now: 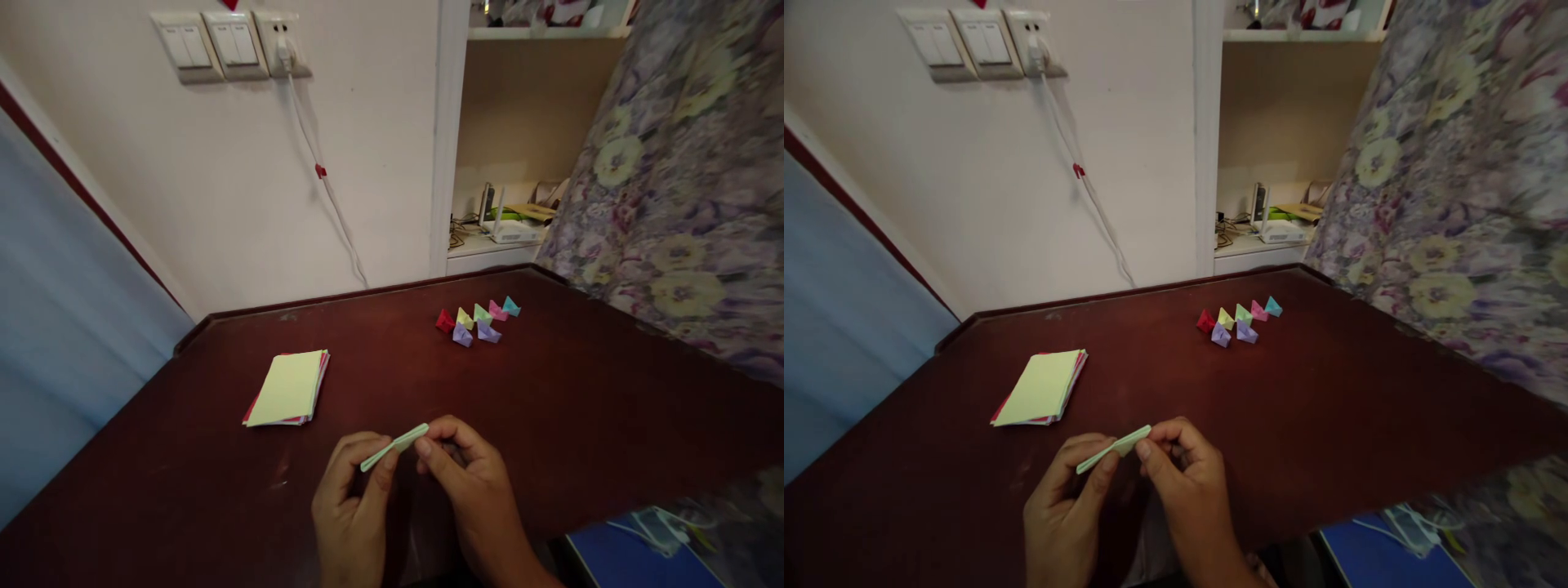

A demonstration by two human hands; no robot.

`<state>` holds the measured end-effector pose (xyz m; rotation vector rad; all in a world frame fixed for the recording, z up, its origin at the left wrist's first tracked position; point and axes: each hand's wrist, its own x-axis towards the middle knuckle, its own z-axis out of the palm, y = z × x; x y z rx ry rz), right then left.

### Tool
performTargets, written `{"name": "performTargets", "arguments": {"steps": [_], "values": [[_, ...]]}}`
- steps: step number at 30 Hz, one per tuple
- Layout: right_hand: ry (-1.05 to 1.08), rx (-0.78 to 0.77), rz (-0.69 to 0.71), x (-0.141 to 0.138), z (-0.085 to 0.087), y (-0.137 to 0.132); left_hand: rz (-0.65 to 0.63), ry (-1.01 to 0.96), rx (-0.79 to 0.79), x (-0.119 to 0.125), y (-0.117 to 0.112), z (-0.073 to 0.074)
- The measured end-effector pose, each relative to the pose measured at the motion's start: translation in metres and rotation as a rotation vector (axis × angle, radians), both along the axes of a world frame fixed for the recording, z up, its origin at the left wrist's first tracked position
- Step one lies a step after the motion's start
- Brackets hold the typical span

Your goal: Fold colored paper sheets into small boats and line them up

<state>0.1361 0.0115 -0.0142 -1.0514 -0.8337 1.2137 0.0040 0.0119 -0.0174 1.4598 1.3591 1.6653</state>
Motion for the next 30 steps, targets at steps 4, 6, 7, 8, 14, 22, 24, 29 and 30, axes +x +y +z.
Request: {"name": "performTargets", "arguments": {"steps": [4, 6, 7, 8, 14, 22, 24, 29, 30], "values": [[-0.052, 0.017, -0.002, 0.001, -0.001, 0.0, 0.002, 0.036, 0.021, -0.001, -0.001, 0.001], [-0.081, 0.022, -0.004, 0.001, -0.001, -0.001, 0.02, 0.048, 0.032, -0.001, -0.003, 0.001], [-0.091, 0.021, -0.004, 0.002, -0.002, -0.001, 0.027, 0.053, 0.038, -0.001, -0.003, 0.001], [-0.096, 0.019, 0.0, 0.002, -0.002, -0.001, 0.034, 0.058, 0.042, -0.001, -0.004, 0.001], [0.026, 0.043, 0.074, 0.003, -0.006, 0.001, 0.026, 0.072, 0.052, -0.001, -0.005, 0.002], [0.316, 0.036, 0.113, 0.001, -0.011, 0.001, -0.167, -0.033, -0.107, -0.001, -0.003, 0.004], [0.333, 0.045, 0.08, 0.002, -0.009, 0.002, -0.216, -0.101, -0.188, -0.001, -0.002, 0.0], [0.399, 0.053, 0.098, 0.001, -0.01, 0.004, -0.335, -0.268, -0.34, -0.002, -0.001, -0.011], [0.408, 0.055, 0.089, 0.0, -0.012, 0.004, -0.345, -0.288, -0.354, -0.002, -0.001, -0.012]]}}
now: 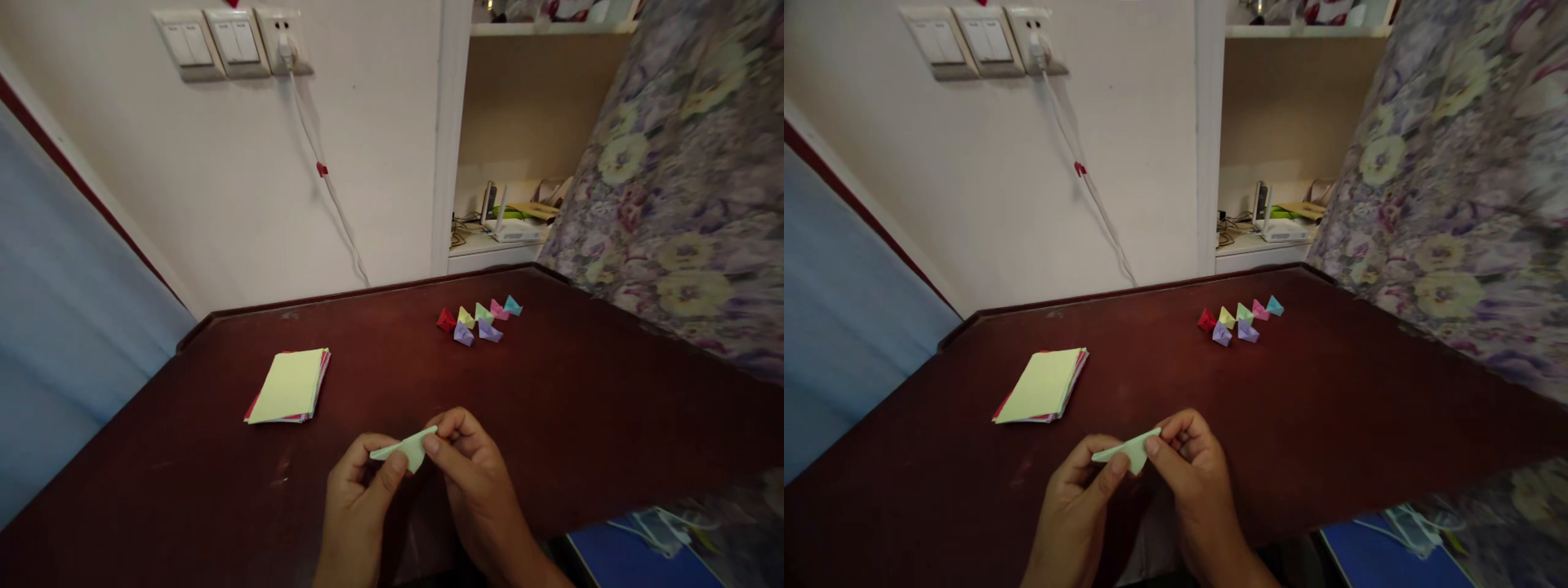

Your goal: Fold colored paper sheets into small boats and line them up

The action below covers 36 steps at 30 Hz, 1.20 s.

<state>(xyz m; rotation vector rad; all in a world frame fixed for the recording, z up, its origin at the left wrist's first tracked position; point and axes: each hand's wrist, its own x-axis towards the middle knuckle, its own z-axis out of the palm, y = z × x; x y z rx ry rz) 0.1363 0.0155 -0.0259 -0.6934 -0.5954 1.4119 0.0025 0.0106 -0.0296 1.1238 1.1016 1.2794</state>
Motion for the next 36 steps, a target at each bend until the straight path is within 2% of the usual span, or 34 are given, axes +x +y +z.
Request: {"name": "performTargets", "arguments": {"steps": [6, 10, 13, 16, 18, 22, 29, 33, 36], "values": [[-0.086, 0.015, -0.11, 0.0, -0.009, 0.001, -0.023, -0.069, -0.054, 0.002, 0.001, -0.001], [-0.167, 0.018, -0.006, 0.007, -0.01, 0.0, -0.019, -0.028, -0.045, 0.001, 0.003, 0.003], [-0.327, 0.038, 0.071, 0.012, -0.006, -0.002, -0.035, 0.016, -0.045, -0.001, 0.003, 0.006], [-0.504, 0.065, 0.056, 0.012, -0.001, -0.002, -0.06, 0.014, -0.055, 0.0, 0.001, 0.008], [-0.548, 0.07, 0.02, 0.011, 0.001, -0.002, -0.043, -0.05, -0.06, 0.002, 0.001, 0.007], [-0.578, 0.093, -0.027, 0.009, 0.002, -0.001, 0.012, -0.11, -0.058, 0.003, 0.005, 0.004], [-0.5, 0.058, 0.009, 0.009, -0.002, 0.0, 0.014, -0.107, -0.056, 0.004, 0.008, 0.003], [-0.485, 0.022, -0.047, 0.007, -0.008, 0.001, -0.048, -0.162, -0.101, 0.009, 0.003, 0.002], [-0.486, 0.02, -0.066, 0.007, -0.011, 0.001, -0.085, -0.129, -0.116, 0.012, 0.003, 0.002]]}}
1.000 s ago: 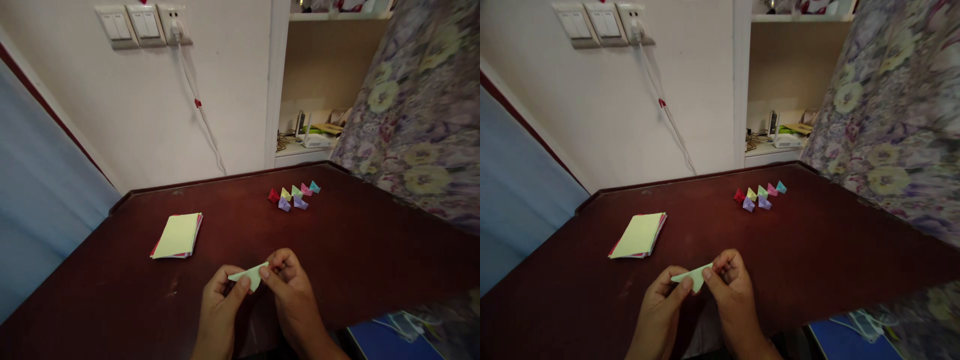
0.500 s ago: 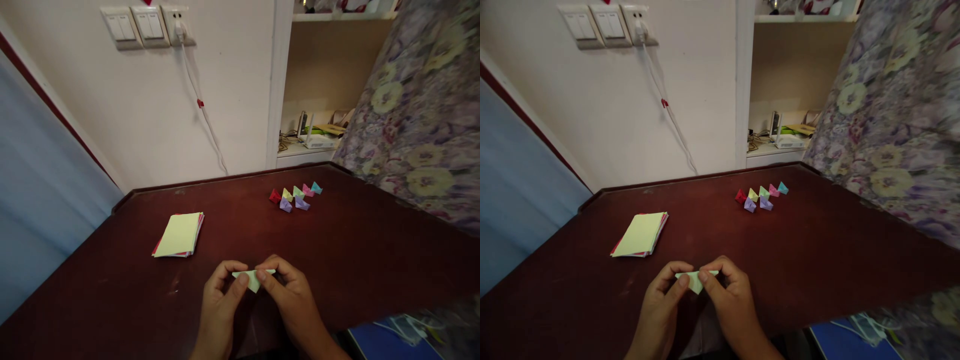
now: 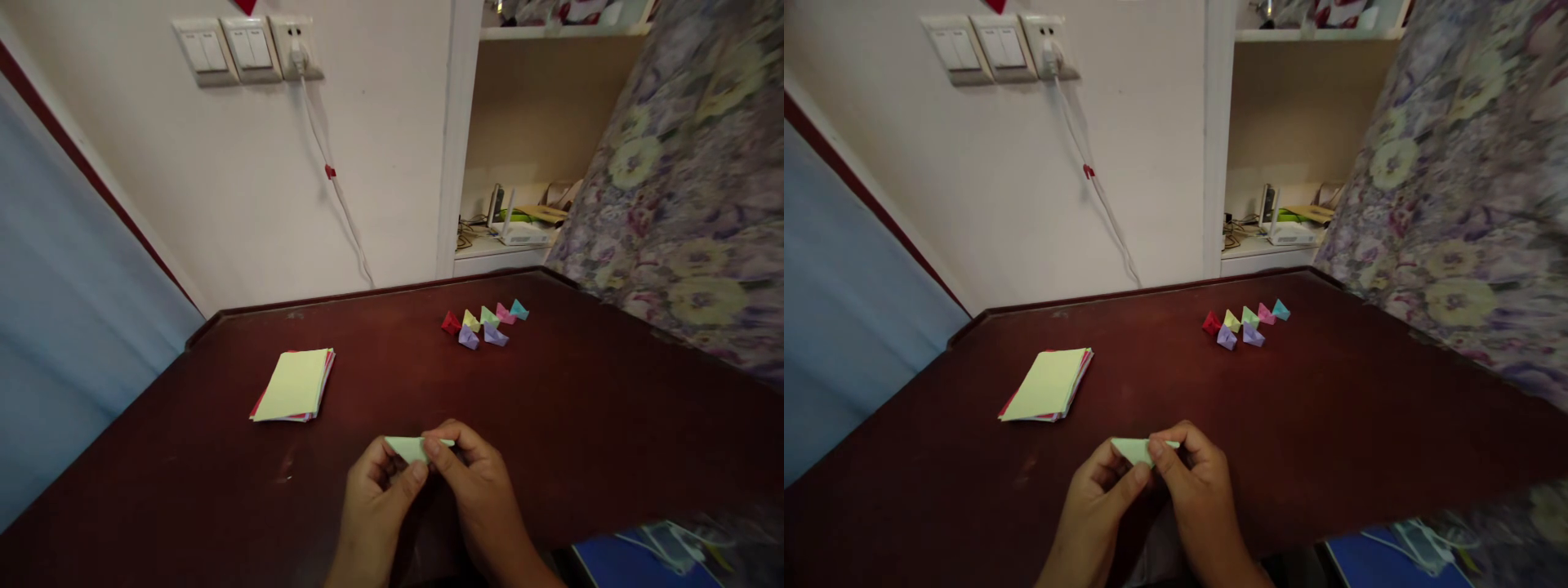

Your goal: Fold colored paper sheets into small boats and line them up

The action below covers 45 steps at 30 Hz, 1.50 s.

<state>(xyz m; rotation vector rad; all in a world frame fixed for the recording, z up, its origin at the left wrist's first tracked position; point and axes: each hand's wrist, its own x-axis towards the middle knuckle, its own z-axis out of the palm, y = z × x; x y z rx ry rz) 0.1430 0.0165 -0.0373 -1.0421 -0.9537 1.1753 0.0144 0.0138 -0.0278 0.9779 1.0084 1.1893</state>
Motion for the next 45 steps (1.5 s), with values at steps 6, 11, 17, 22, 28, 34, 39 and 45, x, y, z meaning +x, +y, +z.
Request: {"name": "performTargets", "arguments": {"steps": [6, 11, 17, 22, 28, 34, 39, 45], "values": [[-0.102, 0.004, 0.041, 0.004, 0.007, -0.001, -0.034, 0.087, 0.011, -0.006, 0.003, 0.004], [-0.192, 0.053, 0.043, 0.0, 0.014, -0.002, -0.07, 0.113, 0.041, -0.006, 0.001, 0.002], [-0.16, 0.077, 0.059, -0.002, 0.01, -0.004, -0.006, 0.126, 0.058, -0.005, 0.0, -0.003], [-0.196, 0.075, 0.169, 0.008, 0.018, 0.0, -0.07, 0.239, 0.089, -0.01, 0.002, 0.004], [-0.067, 0.025, 0.167, 0.005, 0.012, 0.002, -0.082, 0.207, 0.061, -0.006, -0.002, 0.009], [0.131, -0.066, 0.122, -0.005, -0.001, -0.001, -0.005, 0.137, 0.035, -0.003, -0.005, 0.001], [0.106, -0.056, 0.13, -0.004, 0.004, -0.002, 0.059, 0.071, 0.023, -0.005, -0.003, -0.005], [-0.004, -0.044, 0.165, -0.005, 0.013, -0.003, 0.141, -0.12, -0.032, -0.002, -0.003, 0.001]]}}
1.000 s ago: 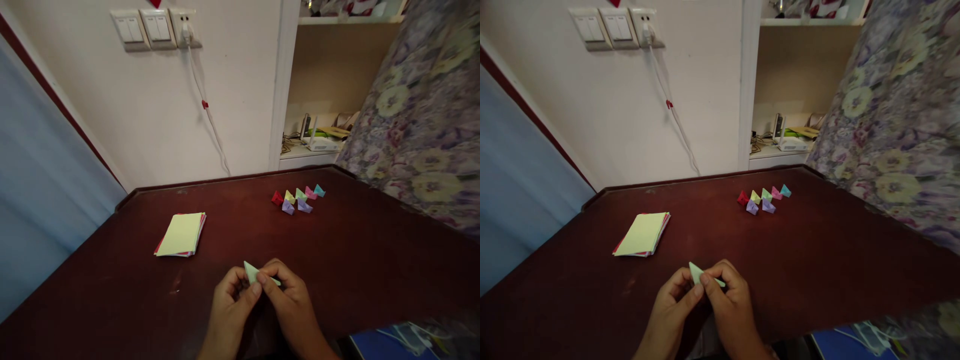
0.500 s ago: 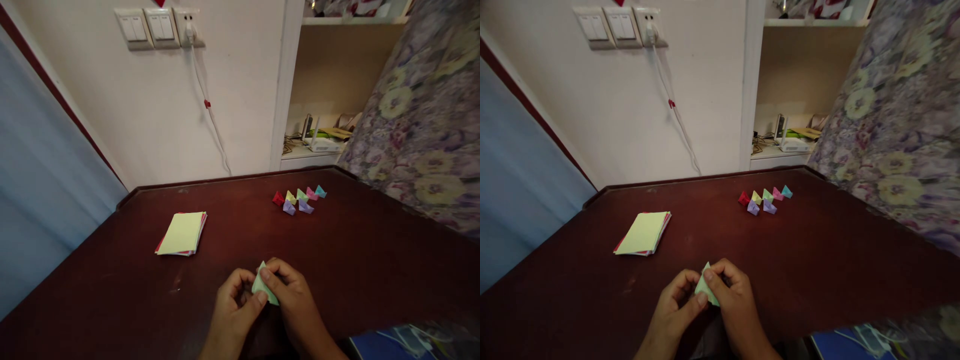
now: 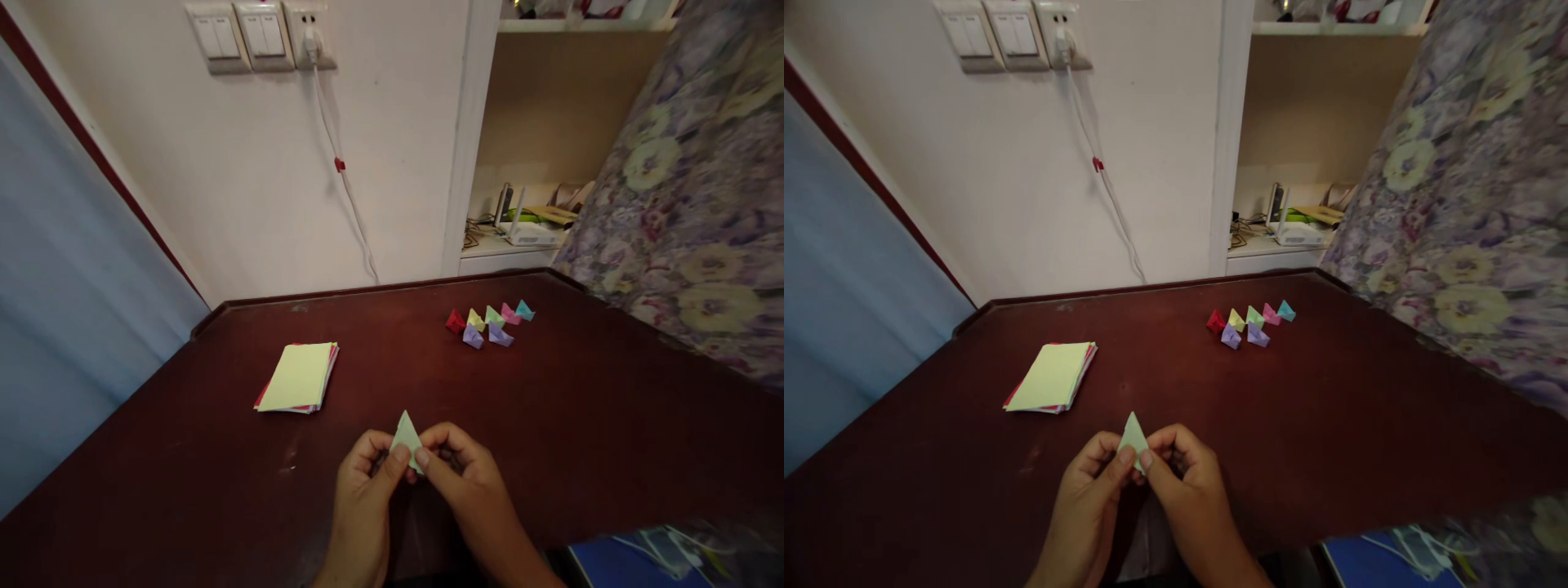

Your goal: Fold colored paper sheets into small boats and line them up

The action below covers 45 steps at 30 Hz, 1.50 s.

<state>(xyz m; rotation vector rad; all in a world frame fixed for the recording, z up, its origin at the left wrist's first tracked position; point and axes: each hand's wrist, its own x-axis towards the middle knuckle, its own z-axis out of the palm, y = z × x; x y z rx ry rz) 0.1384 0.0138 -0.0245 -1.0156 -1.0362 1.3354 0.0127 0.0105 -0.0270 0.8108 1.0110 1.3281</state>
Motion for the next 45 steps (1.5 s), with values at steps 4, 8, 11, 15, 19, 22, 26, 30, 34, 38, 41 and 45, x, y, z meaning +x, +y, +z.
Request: {"name": "performTargets", "arguments": {"steps": [4, 8, 11, 15, 19, 22, 26, 30, 34, 38, 41, 45], "values": [[-0.139, 0.013, -0.07, 0.001, 0.003, 0.0, -0.047, 0.058, 0.031, -0.004, 0.001, 0.0], [-0.254, 0.078, -0.126, 0.004, 0.006, -0.001, -0.096, 0.171, 0.056, -0.01, 0.004, 0.0], [-0.181, 0.077, -0.073, 0.008, 0.006, -0.001, -0.096, 0.092, 0.015, -0.01, 0.007, 0.0], [-0.067, 0.031, -0.043, 0.013, 0.004, 0.001, -0.118, 0.009, -0.037, -0.01, 0.007, 0.0], [-0.113, 0.022, 0.002, 0.015, 0.005, 0.002, -0.133, 0.244, 0.024, -0.013, 0.005, 0.002], [-0.057, -0.012, 0.035, 0.015, 0.003, 0.003, -0.151, 0.32, 0.074, -0.013, 0.003, 0.006], [0.128, -0.042, 0.016, 0.012, -0.007, 0.004, -0.174, 0.199, 0.12, -0.009, 0.001, 0.011], [0.193, -0.029, 0.022, 0.009, -0.012, 0.003, -0.178, 0.197, 0.097, -0.007, 0.001, 0.01], [0.229, -0.03, 0.036, 0.009, -0.011, 0.002, -0.14, 0.13, 0.045, -0.008, 0.004, 0.003], [0.227, -0.022, 0.032, 0.01, -0.01, 0.002, -0.127, 0.008, 0.002, -0.008, 0.005, 0.001], [0.18, -0.007, 0.052, 0.009, -0.009, 0.003, -0.149, -0.097, -0.022, -0.005, 0.004, 0.003], [0.16, 0.011, 0.075, 0.007, -0.008, 0.003, -0.156, -0.121, -0.019, -0.003, 0.003, 0.004]]}}
